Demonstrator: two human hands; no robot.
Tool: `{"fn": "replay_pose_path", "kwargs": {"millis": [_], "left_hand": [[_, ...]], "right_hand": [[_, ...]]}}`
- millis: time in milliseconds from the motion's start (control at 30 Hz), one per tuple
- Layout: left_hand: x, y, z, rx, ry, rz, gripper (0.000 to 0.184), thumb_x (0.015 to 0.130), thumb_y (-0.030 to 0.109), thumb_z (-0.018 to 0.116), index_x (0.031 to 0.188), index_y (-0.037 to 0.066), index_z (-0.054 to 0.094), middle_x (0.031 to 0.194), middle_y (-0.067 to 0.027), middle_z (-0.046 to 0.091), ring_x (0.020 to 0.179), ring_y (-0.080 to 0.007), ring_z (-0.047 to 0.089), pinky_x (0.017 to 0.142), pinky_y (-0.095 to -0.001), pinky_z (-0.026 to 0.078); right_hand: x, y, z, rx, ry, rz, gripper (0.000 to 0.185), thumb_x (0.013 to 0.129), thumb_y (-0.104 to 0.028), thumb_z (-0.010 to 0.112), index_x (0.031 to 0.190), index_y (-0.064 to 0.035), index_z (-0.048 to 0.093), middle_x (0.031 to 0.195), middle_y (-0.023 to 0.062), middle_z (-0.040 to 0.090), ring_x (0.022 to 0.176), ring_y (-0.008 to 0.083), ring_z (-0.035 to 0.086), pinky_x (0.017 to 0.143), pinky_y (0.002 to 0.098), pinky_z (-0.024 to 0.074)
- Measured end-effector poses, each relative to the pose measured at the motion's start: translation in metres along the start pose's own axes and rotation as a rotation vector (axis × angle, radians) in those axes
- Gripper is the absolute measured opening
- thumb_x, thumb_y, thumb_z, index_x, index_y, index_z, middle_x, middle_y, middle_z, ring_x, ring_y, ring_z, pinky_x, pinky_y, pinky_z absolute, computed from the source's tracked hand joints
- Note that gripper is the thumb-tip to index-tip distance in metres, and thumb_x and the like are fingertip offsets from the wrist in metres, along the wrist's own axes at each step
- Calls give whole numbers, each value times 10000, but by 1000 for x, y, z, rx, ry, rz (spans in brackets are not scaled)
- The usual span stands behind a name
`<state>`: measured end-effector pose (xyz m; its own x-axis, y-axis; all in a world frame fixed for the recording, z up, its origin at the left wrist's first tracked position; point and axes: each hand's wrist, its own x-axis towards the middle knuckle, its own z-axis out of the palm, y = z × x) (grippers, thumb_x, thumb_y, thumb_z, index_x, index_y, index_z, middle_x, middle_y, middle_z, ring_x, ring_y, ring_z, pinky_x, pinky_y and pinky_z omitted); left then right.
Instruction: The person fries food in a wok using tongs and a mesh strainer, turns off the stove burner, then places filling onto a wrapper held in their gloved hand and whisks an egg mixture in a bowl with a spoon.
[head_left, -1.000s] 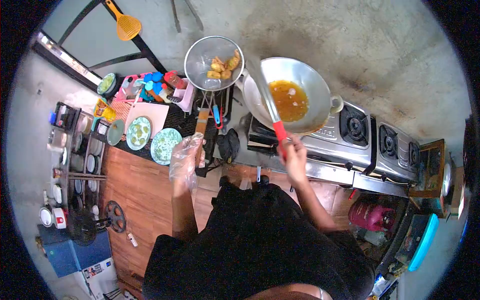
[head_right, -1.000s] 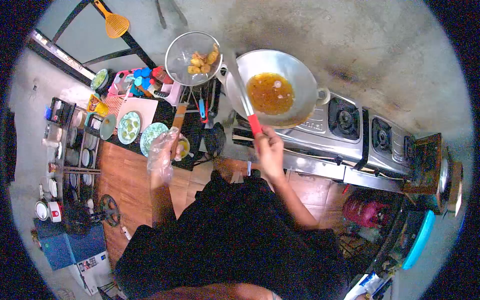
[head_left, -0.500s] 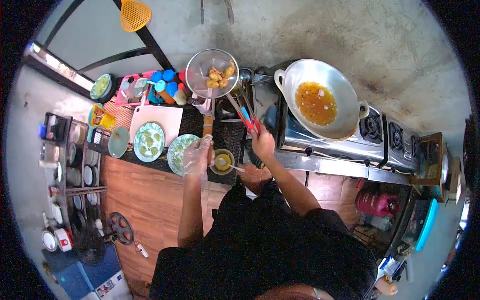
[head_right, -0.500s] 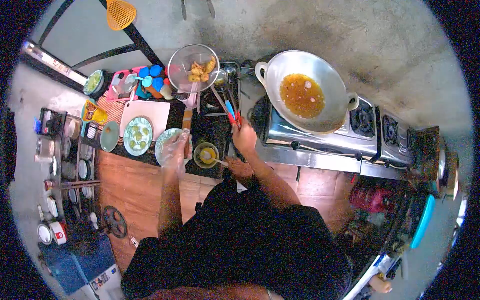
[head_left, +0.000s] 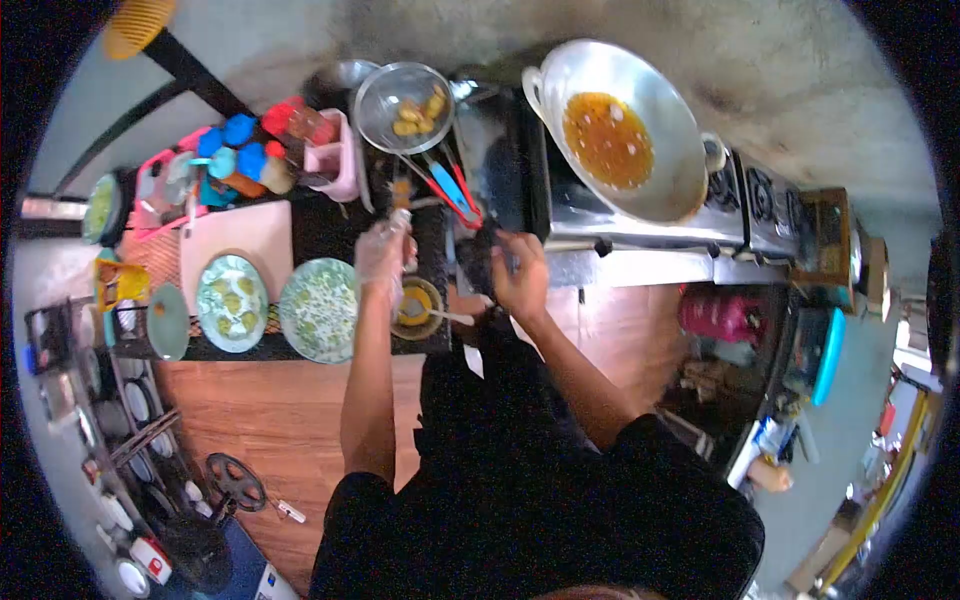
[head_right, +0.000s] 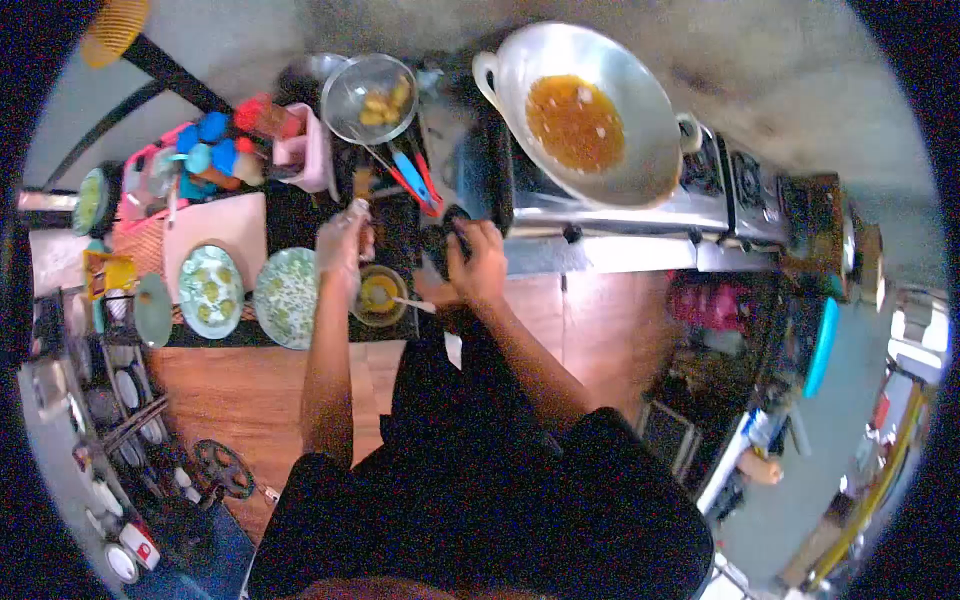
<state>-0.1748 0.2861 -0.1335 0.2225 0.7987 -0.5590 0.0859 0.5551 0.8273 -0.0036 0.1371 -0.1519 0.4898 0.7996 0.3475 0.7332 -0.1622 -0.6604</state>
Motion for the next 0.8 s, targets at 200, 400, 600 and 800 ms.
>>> {"fn": "replay_pose_path", "kwargs": {"millis": [200, 400, 600, 800], "left_hand": [[23, -19, -2, -21, -66, -30, 353, 918, 407, 638, 805, 74, 611, 638, -27, 620, 453, -106, 515, 420, -262, 400], [24, -27, -5, 6, -89, 57, 303, 944, 310, 575, 1059, 41, 653, 656, -29, 660, 546, -108, 607, 498, -267, 458], [26, -61, -16, 105, 56, 320, 382, 906, 395, 574, 892, 25, 670, 716, -137, 677, 663, -298, 661, 668, -389, 514], [18, -77, -33, 275, 126, 417, 422, 906, 414, 649, 1032, 12, 648, 795, -87, 705, 666, -105, 640, 616, -244, 506]], "right_hand": [[-40, 96, -79, -6, 443, 562, 369, 951, -182, 612, 1257, -23, 479, 1035, 105, 550, 810, 161, 489, 707, 299, 427], [-28, 172, -109, -70, 35, 445, 258, 950, -226, 617, 962, 31, 630, 757, 89, 666, 630, 136, 641, 575, 270, 515], [-24, 169, -94, -71, 160, 619, 227, 935, -146, 627, 988, 29, 493, 781, 171, 672, 517, 230, 657, 420, 314, 503], [-17, 170, -101, -447, -8, 477, 268, 880, -186, 687, 998, -14, 519, 753, 125, 679, 478, 210, 641, 459, 326, 510]]}}
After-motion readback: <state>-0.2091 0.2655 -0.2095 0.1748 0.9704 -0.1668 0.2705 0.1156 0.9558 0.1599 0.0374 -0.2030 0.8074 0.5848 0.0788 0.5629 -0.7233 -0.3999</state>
